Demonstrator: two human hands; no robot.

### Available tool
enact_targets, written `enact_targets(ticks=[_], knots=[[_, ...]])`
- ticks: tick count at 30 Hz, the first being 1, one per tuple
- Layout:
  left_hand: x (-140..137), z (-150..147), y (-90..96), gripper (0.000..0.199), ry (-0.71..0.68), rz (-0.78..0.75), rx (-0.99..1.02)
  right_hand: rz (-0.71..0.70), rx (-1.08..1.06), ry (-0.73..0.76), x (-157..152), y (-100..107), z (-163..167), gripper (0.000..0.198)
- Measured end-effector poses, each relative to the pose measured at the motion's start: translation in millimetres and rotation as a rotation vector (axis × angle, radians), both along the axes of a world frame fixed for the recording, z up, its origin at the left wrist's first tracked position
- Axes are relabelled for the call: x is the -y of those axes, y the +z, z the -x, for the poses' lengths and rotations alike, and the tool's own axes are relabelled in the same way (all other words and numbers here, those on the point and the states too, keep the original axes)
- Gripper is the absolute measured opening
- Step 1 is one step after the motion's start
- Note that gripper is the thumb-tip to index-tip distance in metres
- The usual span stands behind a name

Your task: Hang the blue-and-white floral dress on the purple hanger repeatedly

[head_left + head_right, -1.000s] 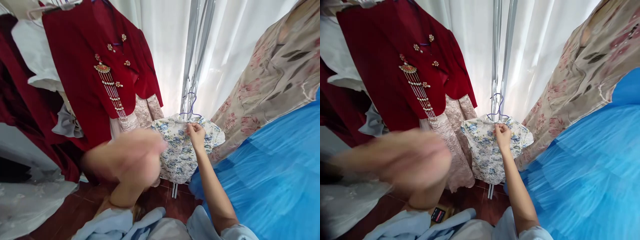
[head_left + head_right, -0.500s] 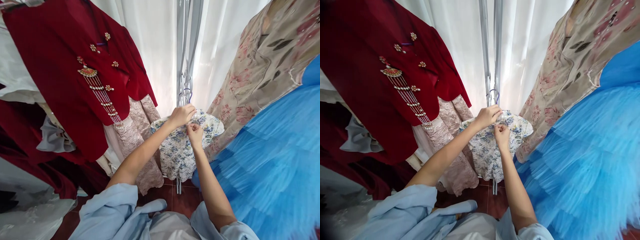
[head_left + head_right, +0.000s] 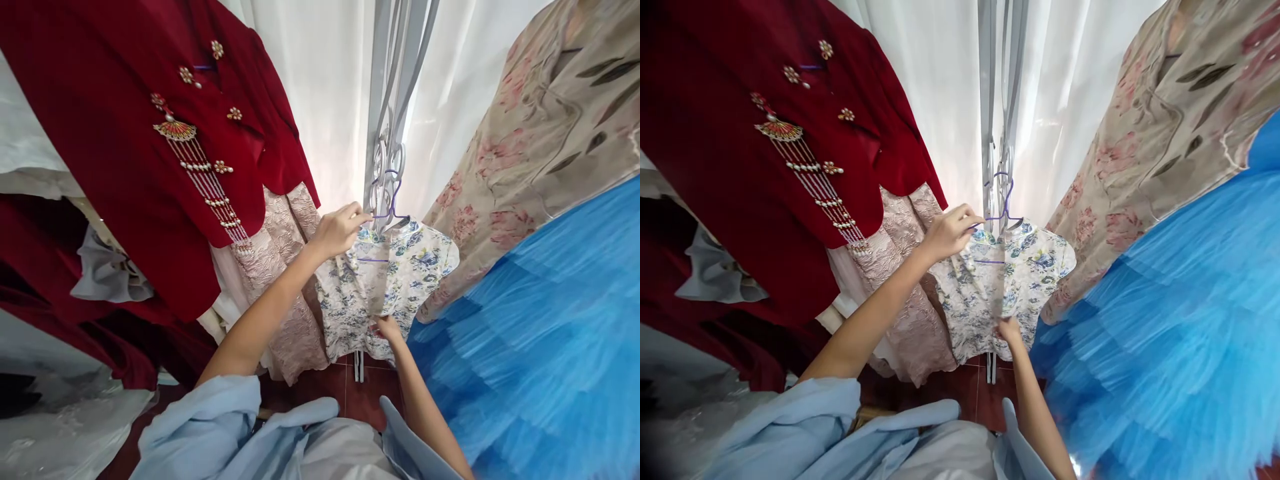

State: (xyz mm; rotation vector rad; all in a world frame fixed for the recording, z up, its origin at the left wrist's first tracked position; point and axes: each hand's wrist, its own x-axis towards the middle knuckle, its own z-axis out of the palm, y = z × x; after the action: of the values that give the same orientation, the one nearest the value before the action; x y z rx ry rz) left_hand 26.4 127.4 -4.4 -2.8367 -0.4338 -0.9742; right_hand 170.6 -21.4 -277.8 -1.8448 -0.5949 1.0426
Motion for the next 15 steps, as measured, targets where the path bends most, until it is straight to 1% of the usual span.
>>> enact_targets(ticks=[2,3,4,6,8,10,12,13,14,15], knots=[[-1.2,25.3,-4.8,0.046,0.129,0.002,0.055,-0.025,-0.035,0.049,-3.9,14.1,-11.5,0.026],[-1.6,37.2,-9.4,0.046,0.179,0.035,0.086,-0.046,-0.044,0.069,-4.8,22.9,-16.7,0.028],[-2.1,47.9,-15.6,0.043,0.207,0.093,0.118,-0.074,-0.046,0.084,-5.1,32.5,-20.9,0.031],[-4.8,65.5,-31.9,0.03,0.196,0.271,0.19,-0.158,-0.049,0.098,-4.3,52.7,-26.2,0.039],[-10.4,77.0,-51.1,0.029,0.177,0.485,0.313,-0.275,-0.071,0.09,-2.2,71.0,-27.0,0.047],[-17.3,82.3,-69.5,0.032,0.217,0.717,0.511,-0.401,-0.099,0.068,0.5,84.5,-24.5,0.053],[-20.2,81.8,-84.4,0.031,0.275,0.923,0.711,-0.482,-0.1,0.058,2.3,92.2,-19.5,0.06],[-18.5,79.5,-90.4,0.03,0.283,0.98,0.779,-0.507,-0.09,0.071,2.4,94.3,-15.8,0.063],[-14.5,76.0,-95.5,0.03,0.277,0.992,0.819,-0.523,-0.076,0.095,1.7,96.0,-11.2,0.066],[-8.3,71.4,-99.8,0.029,0.26,0.955,0.831,-0.536,-0.059,0.132,0.3,97.6,-5.5,0.068]])
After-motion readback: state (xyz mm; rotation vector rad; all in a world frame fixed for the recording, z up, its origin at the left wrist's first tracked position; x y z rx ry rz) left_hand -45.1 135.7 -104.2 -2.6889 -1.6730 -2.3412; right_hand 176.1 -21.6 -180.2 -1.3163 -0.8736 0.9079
